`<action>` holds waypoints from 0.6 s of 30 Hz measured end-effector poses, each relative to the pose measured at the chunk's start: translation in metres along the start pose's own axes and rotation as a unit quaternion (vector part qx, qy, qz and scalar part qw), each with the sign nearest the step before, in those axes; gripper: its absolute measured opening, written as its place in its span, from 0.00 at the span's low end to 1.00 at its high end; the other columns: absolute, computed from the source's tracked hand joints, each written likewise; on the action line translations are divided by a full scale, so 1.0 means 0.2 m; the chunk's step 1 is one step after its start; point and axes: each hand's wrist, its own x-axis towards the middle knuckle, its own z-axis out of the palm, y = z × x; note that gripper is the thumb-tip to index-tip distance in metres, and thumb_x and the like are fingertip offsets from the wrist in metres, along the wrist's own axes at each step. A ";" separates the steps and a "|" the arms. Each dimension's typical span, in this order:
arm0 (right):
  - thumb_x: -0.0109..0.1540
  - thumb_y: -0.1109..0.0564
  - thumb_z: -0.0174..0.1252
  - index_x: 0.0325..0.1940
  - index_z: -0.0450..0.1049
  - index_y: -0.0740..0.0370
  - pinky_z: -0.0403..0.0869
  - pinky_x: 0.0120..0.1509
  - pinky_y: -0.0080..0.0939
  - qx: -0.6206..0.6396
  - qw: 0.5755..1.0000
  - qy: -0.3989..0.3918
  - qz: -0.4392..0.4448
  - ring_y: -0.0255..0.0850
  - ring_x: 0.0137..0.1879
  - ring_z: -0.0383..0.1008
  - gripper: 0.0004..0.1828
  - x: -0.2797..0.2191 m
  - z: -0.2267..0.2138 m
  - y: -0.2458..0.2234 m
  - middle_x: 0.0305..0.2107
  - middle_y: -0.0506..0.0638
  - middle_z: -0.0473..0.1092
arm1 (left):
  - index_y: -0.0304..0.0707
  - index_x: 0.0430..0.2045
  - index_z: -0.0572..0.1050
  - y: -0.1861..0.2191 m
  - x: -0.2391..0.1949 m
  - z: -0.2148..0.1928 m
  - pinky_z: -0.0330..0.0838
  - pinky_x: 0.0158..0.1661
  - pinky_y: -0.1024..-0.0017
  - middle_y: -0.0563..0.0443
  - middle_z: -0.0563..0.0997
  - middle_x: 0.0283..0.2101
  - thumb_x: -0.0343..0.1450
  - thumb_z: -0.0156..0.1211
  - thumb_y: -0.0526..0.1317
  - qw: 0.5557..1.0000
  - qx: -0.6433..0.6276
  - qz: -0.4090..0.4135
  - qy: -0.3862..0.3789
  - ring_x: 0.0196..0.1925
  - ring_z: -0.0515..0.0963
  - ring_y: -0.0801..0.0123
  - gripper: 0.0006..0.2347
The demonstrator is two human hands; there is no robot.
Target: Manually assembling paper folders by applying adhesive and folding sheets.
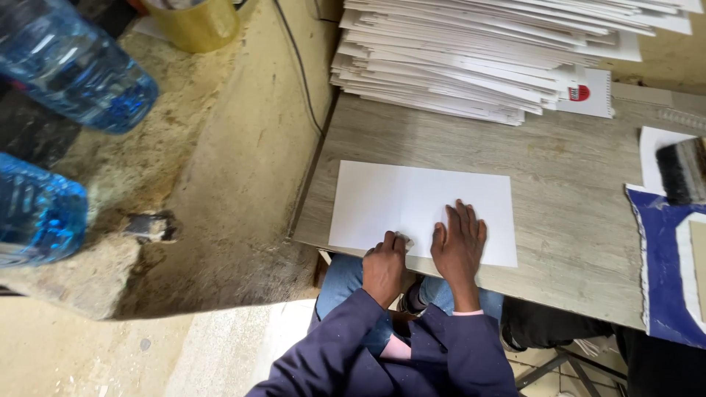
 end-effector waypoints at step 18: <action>0.73 0.49 0.54 0.72 0.72 0.62 0.53 0.81 0.66 -0.028 1.000 -0.006 -0.001 0.59 0.80 0.62 0.25 0.00 -0.04 -0.04 0.72 0.62 0.67 | 0.42 0.35 0.81 -0.89 0.68 0.19 0.79 0.29 0.62 0.54 0.77 0.38 0.72 0.65 0.37 0.993 0.068 -0.056 0.077 0.28 0.84 0.60 0.02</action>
